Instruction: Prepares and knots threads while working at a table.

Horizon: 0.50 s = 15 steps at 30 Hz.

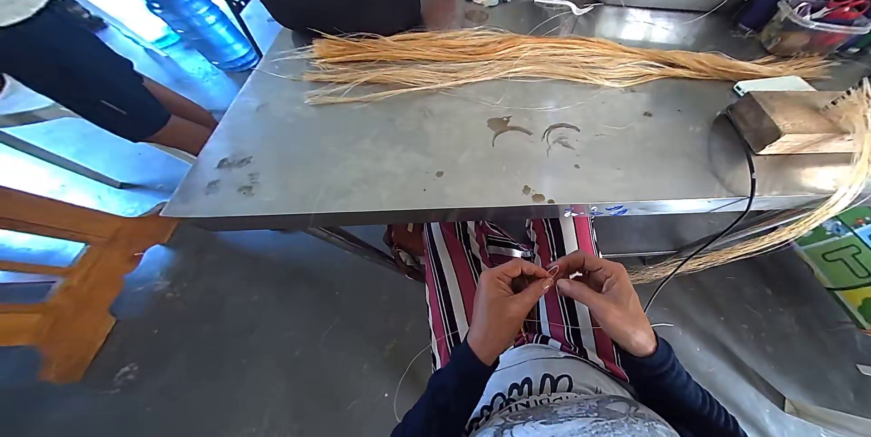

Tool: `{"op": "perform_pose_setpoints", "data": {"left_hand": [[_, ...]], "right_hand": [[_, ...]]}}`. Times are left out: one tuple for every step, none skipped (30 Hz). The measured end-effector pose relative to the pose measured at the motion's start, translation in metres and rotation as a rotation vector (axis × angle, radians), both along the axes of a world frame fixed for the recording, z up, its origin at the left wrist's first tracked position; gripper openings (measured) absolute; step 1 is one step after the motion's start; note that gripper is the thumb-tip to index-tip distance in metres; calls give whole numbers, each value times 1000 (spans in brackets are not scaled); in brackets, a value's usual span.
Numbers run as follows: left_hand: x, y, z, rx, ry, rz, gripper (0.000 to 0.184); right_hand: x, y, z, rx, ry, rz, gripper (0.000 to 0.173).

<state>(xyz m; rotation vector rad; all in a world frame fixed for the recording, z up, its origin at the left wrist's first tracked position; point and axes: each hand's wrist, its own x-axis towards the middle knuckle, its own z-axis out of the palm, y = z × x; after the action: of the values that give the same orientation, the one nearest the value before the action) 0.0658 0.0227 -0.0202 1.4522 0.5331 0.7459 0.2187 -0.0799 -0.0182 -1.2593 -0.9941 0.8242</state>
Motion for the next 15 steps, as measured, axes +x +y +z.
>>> {"op": "perform_pose_setpoints", "data": {"left_hand": [[0,0,0,-7,4,-2,6],[0,0,0,-12,4,-4,6],[0,-1,0,-14,0,-8,6],[0,-1,0,-16,-7,-11,7],[1,-2,0,-23,-16,-11,7],[1,-2,0,-40,-27,-11,7],[1,-2,0,-73,-38,-12,8],[0,-1,1,-121,-50,-18,9],[0,0,2,-171,-59,-26,9],[0,1,2,-211,-64,-40,10],[0,1,3,-240,-66,-58,11],[1,1,4,-261,-65,-77,11],[1,0,4,-277,-63,-95,11],[2,-1,3,-291,-63,-113,11],[2,-1,3,-303,-65,-128,11]], "right_hand": [[1,1,-2,36,-25,-6,18],[2,2,-4,64,-40,-15,18],[3,3,-5,87,-42,-27,14],[2,5,-6,110,-31,-37,9],[2,6,-7,130,-14,-43,5],[2,6,-8,145,0,-41,3],[3,6,-9,153,13,-29,2],[5,6,-10,158,32,-6,2],[6,6,-11,161,57,25,3],[8,6,-12,167,92,58,4],[9,6,-14,176,143,89,5],[9,7,-15,182,206,113,6],[8,7,-17,183,272,127,8],[7,8,-18,184,333,136,9],[6,9,-18,183,382,137,10]]}}
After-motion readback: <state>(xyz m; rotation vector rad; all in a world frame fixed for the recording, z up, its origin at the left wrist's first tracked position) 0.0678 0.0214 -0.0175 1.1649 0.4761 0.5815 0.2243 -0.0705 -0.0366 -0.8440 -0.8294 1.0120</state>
